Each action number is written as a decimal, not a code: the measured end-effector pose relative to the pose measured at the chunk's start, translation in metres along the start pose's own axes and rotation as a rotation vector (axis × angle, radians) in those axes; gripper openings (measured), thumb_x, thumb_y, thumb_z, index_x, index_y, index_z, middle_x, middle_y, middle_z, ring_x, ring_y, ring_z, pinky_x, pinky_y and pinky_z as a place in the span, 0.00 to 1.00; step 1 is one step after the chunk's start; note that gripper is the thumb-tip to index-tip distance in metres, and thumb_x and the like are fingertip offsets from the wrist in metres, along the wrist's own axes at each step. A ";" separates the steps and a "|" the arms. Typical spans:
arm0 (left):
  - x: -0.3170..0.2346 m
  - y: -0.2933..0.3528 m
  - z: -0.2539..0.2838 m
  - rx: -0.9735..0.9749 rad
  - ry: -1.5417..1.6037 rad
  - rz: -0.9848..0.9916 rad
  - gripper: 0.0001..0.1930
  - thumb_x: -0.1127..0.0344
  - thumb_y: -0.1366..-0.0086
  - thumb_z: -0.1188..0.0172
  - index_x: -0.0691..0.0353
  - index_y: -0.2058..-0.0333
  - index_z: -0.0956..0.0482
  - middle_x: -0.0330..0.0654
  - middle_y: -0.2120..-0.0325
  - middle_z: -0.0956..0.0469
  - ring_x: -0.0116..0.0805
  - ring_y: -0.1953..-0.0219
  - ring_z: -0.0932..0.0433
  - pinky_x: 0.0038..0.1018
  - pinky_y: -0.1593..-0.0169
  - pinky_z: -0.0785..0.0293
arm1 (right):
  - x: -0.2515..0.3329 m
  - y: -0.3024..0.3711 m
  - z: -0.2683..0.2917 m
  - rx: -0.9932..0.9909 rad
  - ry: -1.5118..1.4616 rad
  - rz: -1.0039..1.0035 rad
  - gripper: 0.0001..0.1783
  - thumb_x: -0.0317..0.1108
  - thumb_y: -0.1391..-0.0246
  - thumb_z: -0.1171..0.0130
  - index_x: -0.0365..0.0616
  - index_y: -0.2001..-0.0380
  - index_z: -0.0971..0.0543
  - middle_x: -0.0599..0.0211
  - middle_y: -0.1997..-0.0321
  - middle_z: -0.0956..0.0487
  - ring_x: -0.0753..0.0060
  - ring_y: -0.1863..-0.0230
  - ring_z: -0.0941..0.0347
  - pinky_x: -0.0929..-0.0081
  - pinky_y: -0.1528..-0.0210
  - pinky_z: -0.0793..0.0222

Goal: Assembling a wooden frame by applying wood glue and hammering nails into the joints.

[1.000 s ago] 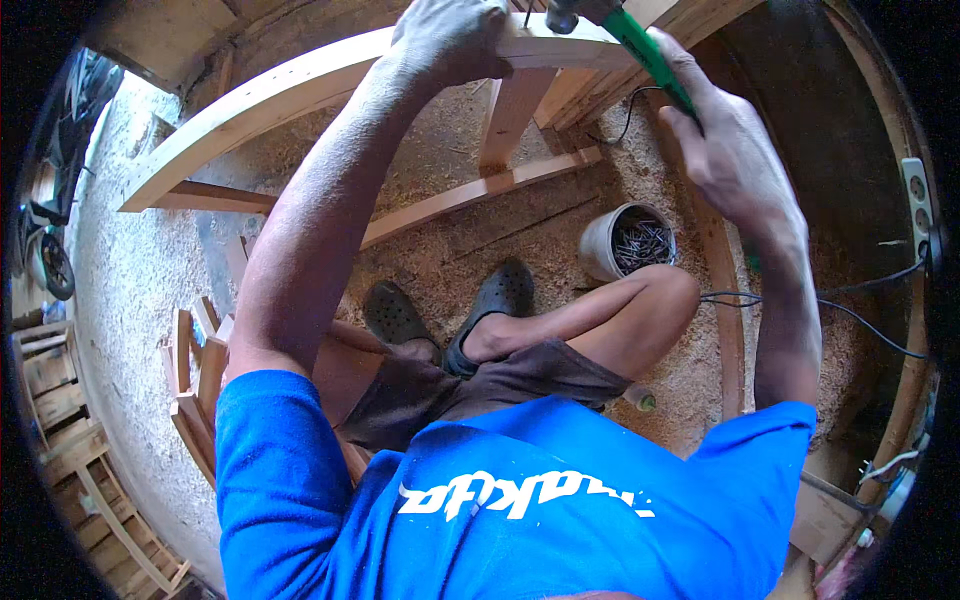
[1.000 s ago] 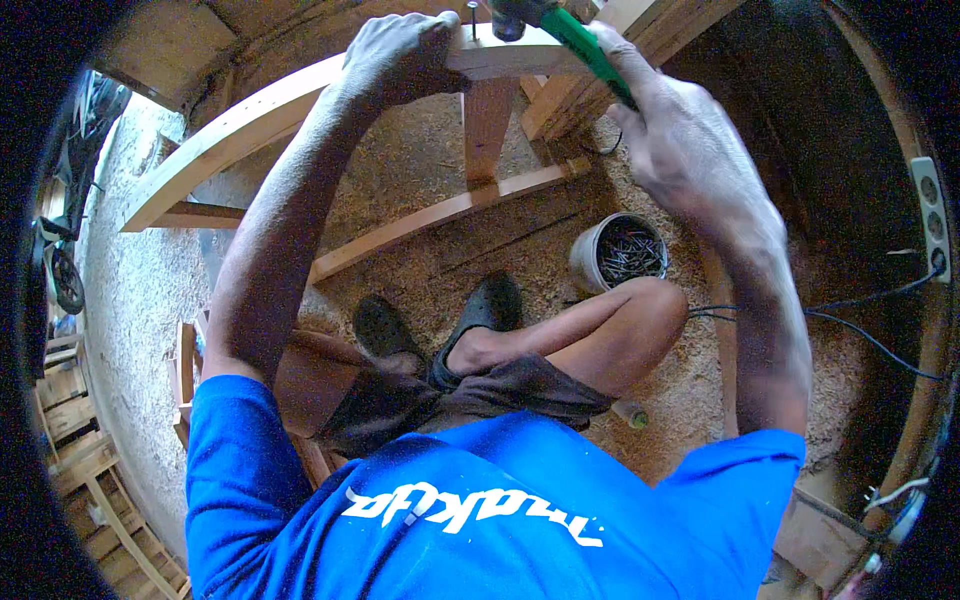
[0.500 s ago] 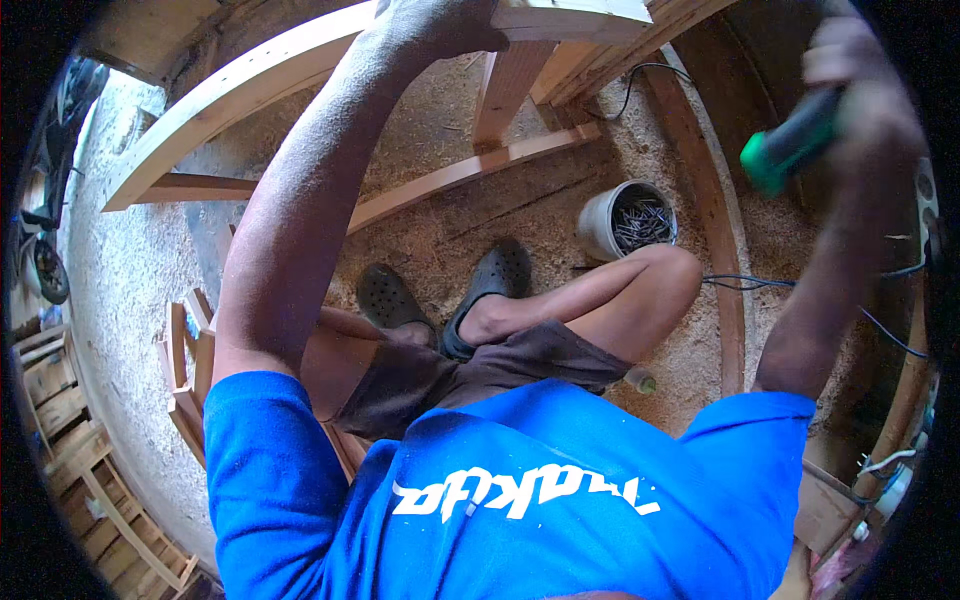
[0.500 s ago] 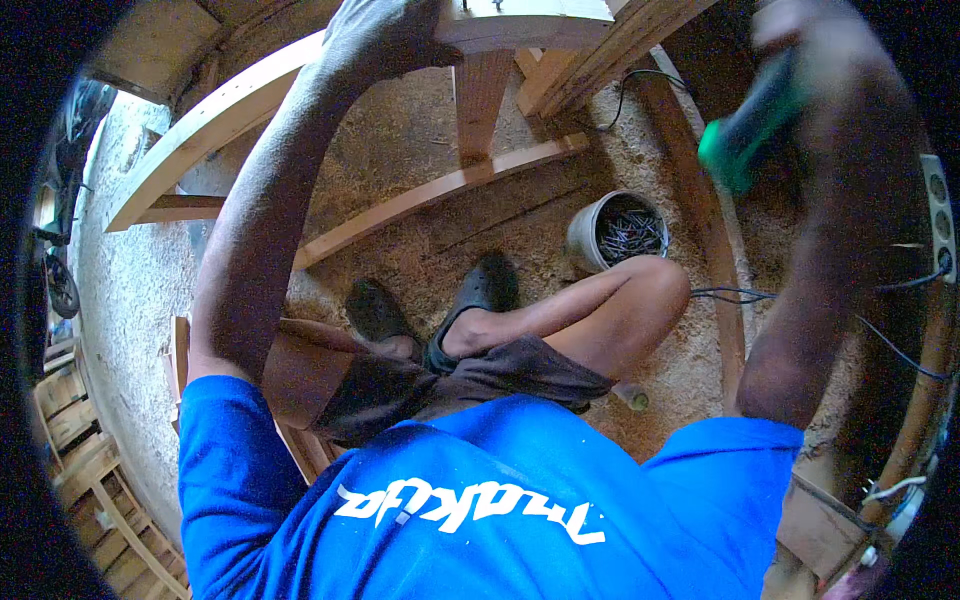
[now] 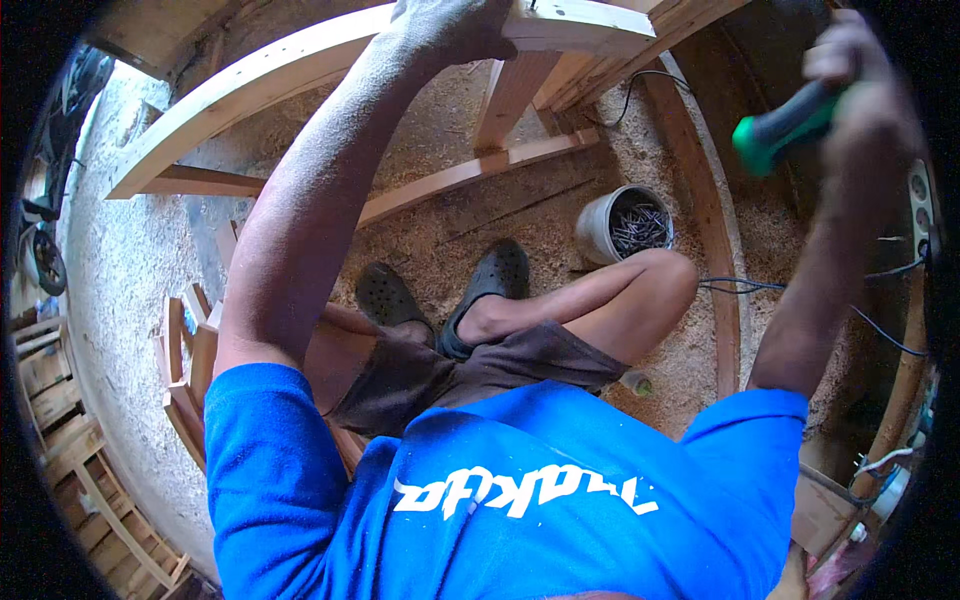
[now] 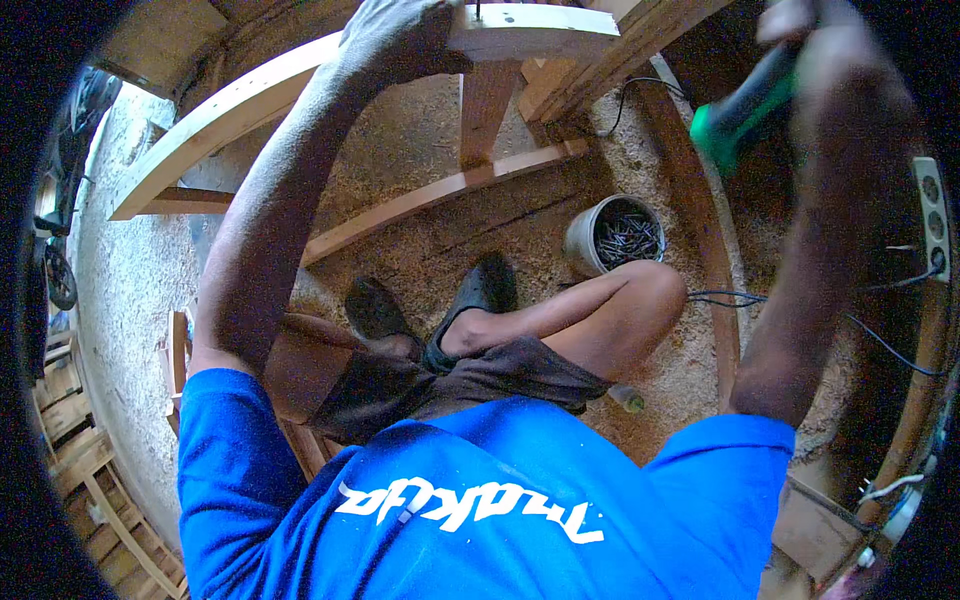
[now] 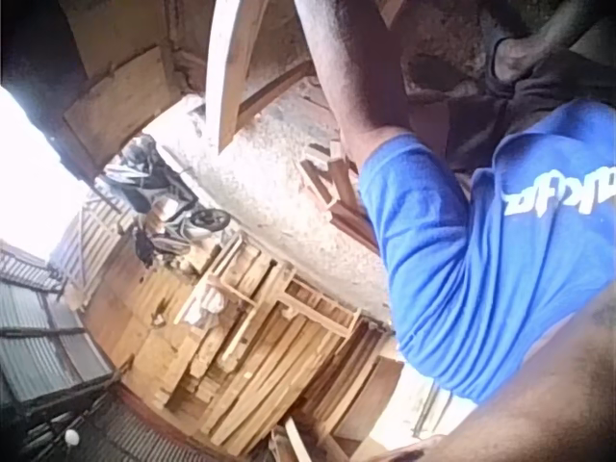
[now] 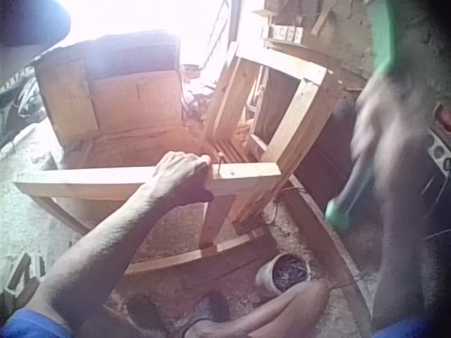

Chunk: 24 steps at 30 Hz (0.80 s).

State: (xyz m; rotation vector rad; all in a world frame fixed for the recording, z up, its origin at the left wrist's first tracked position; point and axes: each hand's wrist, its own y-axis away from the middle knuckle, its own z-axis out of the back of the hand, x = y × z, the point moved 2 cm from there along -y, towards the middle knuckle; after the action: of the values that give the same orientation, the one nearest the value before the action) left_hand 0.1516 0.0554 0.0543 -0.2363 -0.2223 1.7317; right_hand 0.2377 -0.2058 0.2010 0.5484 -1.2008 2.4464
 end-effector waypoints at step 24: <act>0.005 0.012 -0.013 -0.061 -0.021 0.039 0.31 0.43 0.54 0.24 0.62 0.61 0.24 0.50 0.67 0.16 0.47 0.62 0.15 0.40 0.58 0.20 | 0.004 0.012 0.050 0.190 0.018 -0.242 0.15 0.40 0.28 0.54 0.40 0.53 0.25 0.70 0.64 0.25 0.85 0.74 0.35 0.84 0.72 0.37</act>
State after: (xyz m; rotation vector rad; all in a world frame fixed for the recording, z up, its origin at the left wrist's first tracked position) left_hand 0.1426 0.0589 0.0385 -0.2695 -0.2879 1.7685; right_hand 0.2379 -0.2528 0.2233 0.6801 -0.8450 2.3630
